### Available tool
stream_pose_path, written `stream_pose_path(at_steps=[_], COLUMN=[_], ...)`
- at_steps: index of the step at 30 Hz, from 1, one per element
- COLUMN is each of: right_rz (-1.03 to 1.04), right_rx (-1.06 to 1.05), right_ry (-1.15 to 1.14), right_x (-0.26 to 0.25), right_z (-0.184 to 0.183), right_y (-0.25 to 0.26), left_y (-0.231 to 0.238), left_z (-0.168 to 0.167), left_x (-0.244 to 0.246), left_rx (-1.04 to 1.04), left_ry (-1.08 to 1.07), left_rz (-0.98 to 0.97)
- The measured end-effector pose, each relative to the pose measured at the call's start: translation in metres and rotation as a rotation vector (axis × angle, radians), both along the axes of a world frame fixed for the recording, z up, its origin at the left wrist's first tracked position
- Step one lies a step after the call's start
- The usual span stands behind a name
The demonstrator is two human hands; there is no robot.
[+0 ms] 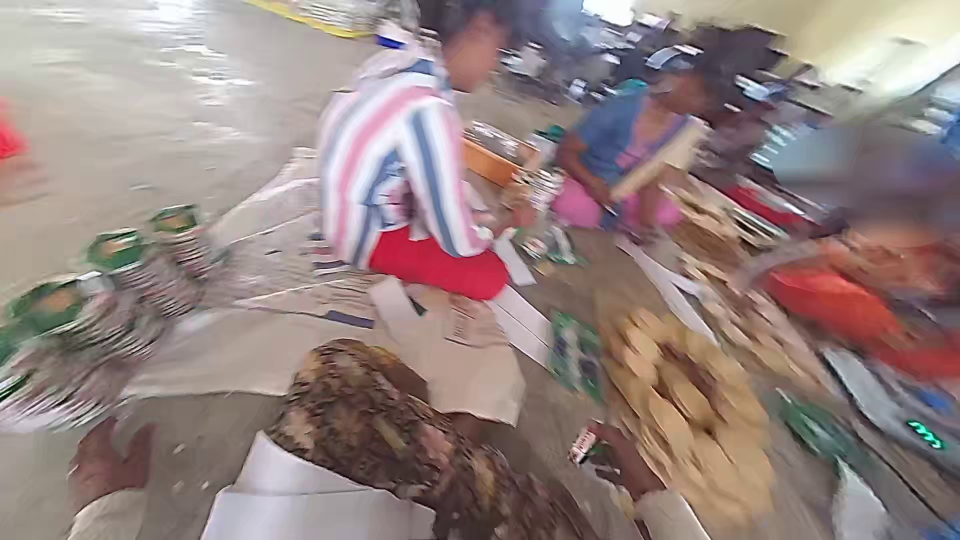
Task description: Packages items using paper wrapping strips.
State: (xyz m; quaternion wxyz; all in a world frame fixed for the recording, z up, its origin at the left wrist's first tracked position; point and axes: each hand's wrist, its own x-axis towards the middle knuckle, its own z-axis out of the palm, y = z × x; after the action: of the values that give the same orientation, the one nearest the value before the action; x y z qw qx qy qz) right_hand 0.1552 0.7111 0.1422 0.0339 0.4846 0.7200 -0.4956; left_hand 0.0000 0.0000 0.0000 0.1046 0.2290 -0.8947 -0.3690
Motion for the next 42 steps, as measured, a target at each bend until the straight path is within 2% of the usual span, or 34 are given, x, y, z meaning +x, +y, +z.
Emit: stream_pose_path(at_steps=[2, 4, 5, 7, 11, 13, 16, 18, 21, 24, 28, 33, 38, 42], right_rz=[0.056, 0.252, 0.356, 0.601, 1.248, 1.492, 1.622, 1.651, 1.668, 1.725, 1.764, 1.77, 1.613, 1.491], right_rx=[-0.211, -0.436, -0.506, -0.487, -0.194, 0.094, 0.572, 0.73, 0.779, 0.765, 0.78, 0.758, 0.673, 0.588], right_ry=[0.228, 0.358, 0.399, 0.458, 0.315, 0.299, 0.274, 0.262, 0.171, 0.145, 0.086, 0.157, 0.314, 0.549], right_x=[-0.069, -0.14, -0.175, -0.242, -0.365, -0.417, -0.473, -0.508, -0.545, -0.571, -0.575, -0.588, -0.571, -0.521], right_z=[0.033, 0.054, 0.062, 0.078, 0.113, 0.121, 0.128, 0.122, 0.108, 0.077, 0.059, 0.045, 0.052, 0.044], right_y=[-0.07, -0.135, -0.173, -0.262, -0.435, -0.508, -0.597, -0.634, -0.671, -0.687, -0.696, -0.685, -0.663, -0.61], left_y=[-0.024, -0.053, -0.065, -0.084, -0.09, -0.089, -0.089, -0.089, -0.09, -0.089, -0.089, -0.09, -0.092, -0.092], left_z=[-0.018, -0.038, -0.041, -0.048, -0.06, -0.064, -0.068, -0.071, -0.073, -0.071, -0.073, -0.075, -0.075, -0.068], left_x=[0.002, 0.005, 0.009, 0.019, 0.021, 0.021, 0.02, 0.02, 0.019, 0.019, 0.021, 0.023, 0.025, 0.025], left_rx=[-0.04, -0.085, -0.112, -0.19, -0.247, -0.264, -0.294, -0.317, -0.35, -0.348, -0.374, -0.346, -0.331, -0.306], left_ry=[0.026, 0.05, 0.047, 0.049, 0.124, 0.138, 0.159, 0.148, 0.124, 0.096, 0.077, 0.061, 0.05, 0.013], left_rz=[0.057, 0.084, 0.082, 0.027, 0.007, 0.029, 0.037, 0.039, 0.054, 0.052, 0.052, 0.041, 0.019, -0.029])
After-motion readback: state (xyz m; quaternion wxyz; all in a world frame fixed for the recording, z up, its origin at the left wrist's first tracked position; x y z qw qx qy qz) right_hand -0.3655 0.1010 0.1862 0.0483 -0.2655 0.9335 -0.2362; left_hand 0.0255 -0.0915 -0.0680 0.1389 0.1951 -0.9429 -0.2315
